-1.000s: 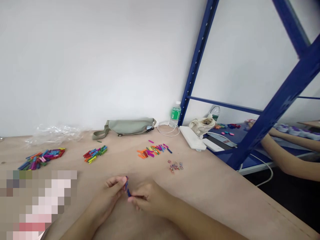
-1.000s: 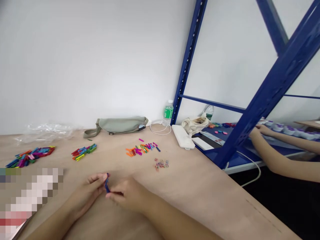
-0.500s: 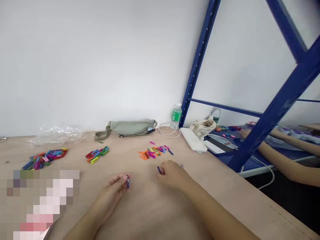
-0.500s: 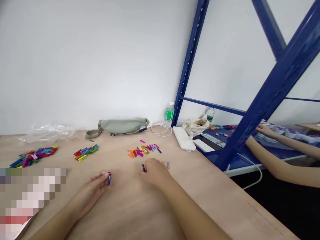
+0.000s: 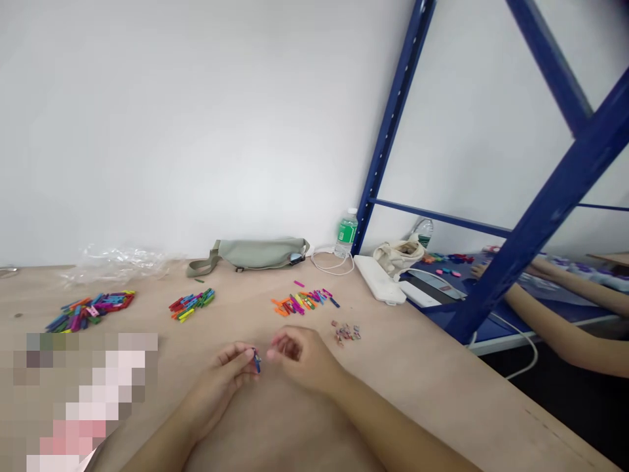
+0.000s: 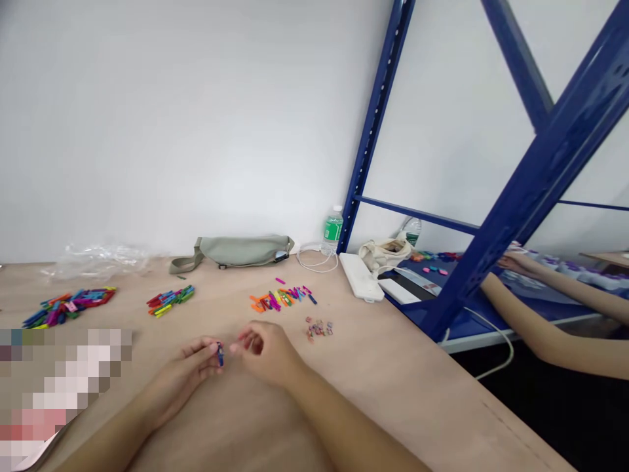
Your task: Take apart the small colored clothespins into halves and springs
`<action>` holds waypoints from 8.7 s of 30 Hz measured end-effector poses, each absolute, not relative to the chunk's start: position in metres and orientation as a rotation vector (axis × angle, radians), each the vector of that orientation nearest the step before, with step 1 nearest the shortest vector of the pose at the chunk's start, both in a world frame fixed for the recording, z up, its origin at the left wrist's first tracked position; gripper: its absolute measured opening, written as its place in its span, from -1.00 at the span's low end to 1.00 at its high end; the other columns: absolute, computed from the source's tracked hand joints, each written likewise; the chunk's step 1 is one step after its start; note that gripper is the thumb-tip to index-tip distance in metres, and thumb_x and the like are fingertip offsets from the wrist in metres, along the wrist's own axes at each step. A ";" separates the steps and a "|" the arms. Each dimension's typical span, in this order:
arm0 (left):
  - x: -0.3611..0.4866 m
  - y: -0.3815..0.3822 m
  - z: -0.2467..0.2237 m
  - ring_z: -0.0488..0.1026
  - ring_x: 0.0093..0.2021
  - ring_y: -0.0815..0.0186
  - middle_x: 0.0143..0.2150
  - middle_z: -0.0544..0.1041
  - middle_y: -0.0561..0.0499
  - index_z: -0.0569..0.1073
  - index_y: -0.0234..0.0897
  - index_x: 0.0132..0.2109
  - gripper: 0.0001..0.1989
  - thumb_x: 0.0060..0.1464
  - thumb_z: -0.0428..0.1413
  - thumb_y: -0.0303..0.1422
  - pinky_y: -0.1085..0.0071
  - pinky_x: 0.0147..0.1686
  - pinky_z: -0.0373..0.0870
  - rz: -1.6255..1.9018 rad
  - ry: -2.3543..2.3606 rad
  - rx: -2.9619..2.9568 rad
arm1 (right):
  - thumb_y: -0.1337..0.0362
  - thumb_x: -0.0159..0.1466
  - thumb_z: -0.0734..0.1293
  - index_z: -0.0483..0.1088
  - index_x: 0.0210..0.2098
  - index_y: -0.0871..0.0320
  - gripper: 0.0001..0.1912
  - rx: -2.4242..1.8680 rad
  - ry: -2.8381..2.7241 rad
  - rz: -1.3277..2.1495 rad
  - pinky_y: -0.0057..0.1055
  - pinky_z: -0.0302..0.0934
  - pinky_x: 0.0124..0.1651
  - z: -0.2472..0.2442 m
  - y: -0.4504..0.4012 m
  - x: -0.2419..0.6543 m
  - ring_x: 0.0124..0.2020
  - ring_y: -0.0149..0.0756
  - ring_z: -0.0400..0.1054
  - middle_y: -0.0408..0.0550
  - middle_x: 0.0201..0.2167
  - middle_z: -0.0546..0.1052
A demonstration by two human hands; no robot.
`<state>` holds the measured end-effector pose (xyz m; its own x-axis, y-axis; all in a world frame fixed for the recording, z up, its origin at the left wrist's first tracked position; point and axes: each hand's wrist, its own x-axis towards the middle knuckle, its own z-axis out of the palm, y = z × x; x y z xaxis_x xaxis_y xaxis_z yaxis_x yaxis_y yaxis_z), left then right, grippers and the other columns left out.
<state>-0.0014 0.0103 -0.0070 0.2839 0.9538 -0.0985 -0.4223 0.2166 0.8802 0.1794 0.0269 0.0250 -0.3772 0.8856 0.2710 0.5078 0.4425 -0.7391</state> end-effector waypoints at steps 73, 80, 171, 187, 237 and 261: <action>0.000 0.005 0.001 0.30 -0.47 0.40 -0.47 0.39 0.04 0.31 -0.31 -0.42 -0.80 -0.12 0.13 -0.27 0.44 -0.41 0.20 0.998 0.622 1.002 | 0.32 0.12 0.25 0.40 -0.29 0.10 -0.84 -0.816 -2.140 0.639 -0.46 0.23 -0.29 0.022 0.004 0.159 -0.39 -0.39 0.31 -0.07 -0.36 0.44; -0.001 0.011 -0.008 0.35 -0.50 0.42 -0.46 0.37 0.10 0.26 -0.25 -0.32 -0.78 -0.11 0.12 -0.28 0.44 -0.44 0.23 1.054 0.655 0.853 | 0.31 0.09 0.23 0.41 -0.43 0.19 -0.87 -1.120 -1.980 0.473 -0.46 0.24 -0.39 0.021 0.034 0.174 -0.48 -0.36 0.33 -0.05 -0.47 0.49; -0.003 0.008 0.002 0.36 -0.43 0.33 -0.51 0.46 -0.03 0.50 -0.36 -0.40 -0.82 -0.05 0.08 -0.32 0.41 -0.34 0.28 0.916 0.585 0.950 | 0.26 0.28 0.03 0.27 -0.45 0.20 -0.71 -0.865 -2.436 0.841 -0.56 0.13 -0.40 0.024 0.010 0.164 -0.55 -0.47 0.27 -0.15 -0.54 0.43; 0.000 0.005 0.003 0.33 -0.44 0.37 -0.53 0.45 -0.01 0.47 -0.33 -0.53 -0.80 -0.08 0.10 -0.31 0.46 -0.37 0.26 0.973 0.656 0.972 | 0.26 0.27 0.06 0.33 -0.42 0.19 -0.72 -0.853 -2.586 0.534 -0.54 0.13 -0.34 0.024 0.014 0.166 -0.43 -0.43 0.27 -0.13 -0.50 0.42; -0.002 0.009 -0.001 0.35 -0.45 0.40 -0.44 0.45 0.03 0.45 -0.33 -0.37 -0.80 -0.15 0.16 -0.28 0.41 -0.32 0.25 1.043 0.628 0.890 | 0.13 0.23 0.09 0.35 -0.42 0.20 -0.67 -1.152 -2.285 0.689 -0.55 0.01 -0.51 0.026 0.006 0.158 -0.54 -0.45 0.18 -0.16 -0.55 0.38; -0.005 0.005 0.005 0.39 -0.53 0.41 -0.46 0.49 -0.01 0.38 -0.36 -0.39 -0.79 -0.14 0.15 -0.29 0.47 -0.48 0.29 0.799 0.724 1.029 | 0.45 -0.03 0.21 0.14 -0.74 0.20 -0.80 -0.869 -2.253 0.543 -0.59 -0.08 -0.58 -0.001 0.014 0.163 -0.68 -0.54 0.04 -0.27 -0.77 0.17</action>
